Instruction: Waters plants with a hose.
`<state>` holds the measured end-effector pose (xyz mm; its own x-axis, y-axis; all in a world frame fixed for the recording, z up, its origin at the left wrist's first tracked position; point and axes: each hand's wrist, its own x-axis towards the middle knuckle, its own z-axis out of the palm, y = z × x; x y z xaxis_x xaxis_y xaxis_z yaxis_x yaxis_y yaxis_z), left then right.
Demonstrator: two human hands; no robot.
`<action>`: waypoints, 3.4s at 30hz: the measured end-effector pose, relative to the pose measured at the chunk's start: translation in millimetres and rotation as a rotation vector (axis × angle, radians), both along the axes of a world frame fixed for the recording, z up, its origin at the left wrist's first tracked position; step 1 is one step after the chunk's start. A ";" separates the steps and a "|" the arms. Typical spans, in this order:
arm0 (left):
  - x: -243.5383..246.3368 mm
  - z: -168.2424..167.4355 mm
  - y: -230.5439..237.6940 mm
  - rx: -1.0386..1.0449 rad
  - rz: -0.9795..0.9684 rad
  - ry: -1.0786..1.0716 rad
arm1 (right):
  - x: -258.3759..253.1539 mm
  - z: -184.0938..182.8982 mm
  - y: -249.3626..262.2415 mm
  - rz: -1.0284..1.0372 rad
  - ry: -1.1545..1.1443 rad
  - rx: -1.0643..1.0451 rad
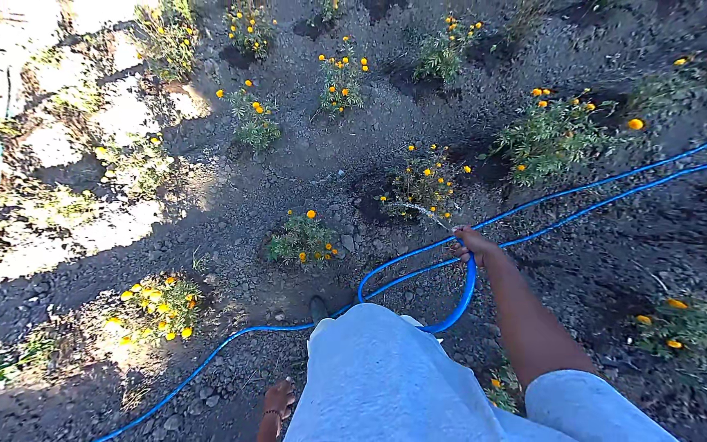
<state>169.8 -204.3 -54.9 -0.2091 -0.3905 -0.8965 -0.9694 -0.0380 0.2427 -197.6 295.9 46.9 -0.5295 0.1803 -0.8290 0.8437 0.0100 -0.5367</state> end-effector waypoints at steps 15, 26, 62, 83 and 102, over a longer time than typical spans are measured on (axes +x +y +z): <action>25.4 -1.6 11.1 -0.001 0.039 0.009 | -14.3 5.6 -4.9 0.092 -0.005 0.009; 43.0 -11.3 23.7 0.003 0.093 0.003 | -22.6 6.4 -17.8 0.235 -0.043 0.058; 17.2 0.0 1.8 0.002 0.015 -0.004 | 22.9 -6.1 20.1 -0.081 -0.027 0.078; 30.6 -5.5 5.7 -0.011 0.028 0.018 | 22.6 -6.3 15.0 -0.097 -0.030 0.034; 15.8 28.4 11.6 -0.027 0.023 0.007 | 31.1 -26.0 -9.9 0.084 -0.127 0.068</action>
<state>185.6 -192.7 -26.5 -0.2065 -0.4197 -0.8839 -0.9665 -0.0532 0.2510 -166.5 286.1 20.9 -0.4370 0.1976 -0.8775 0.8993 0.1158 -0.4217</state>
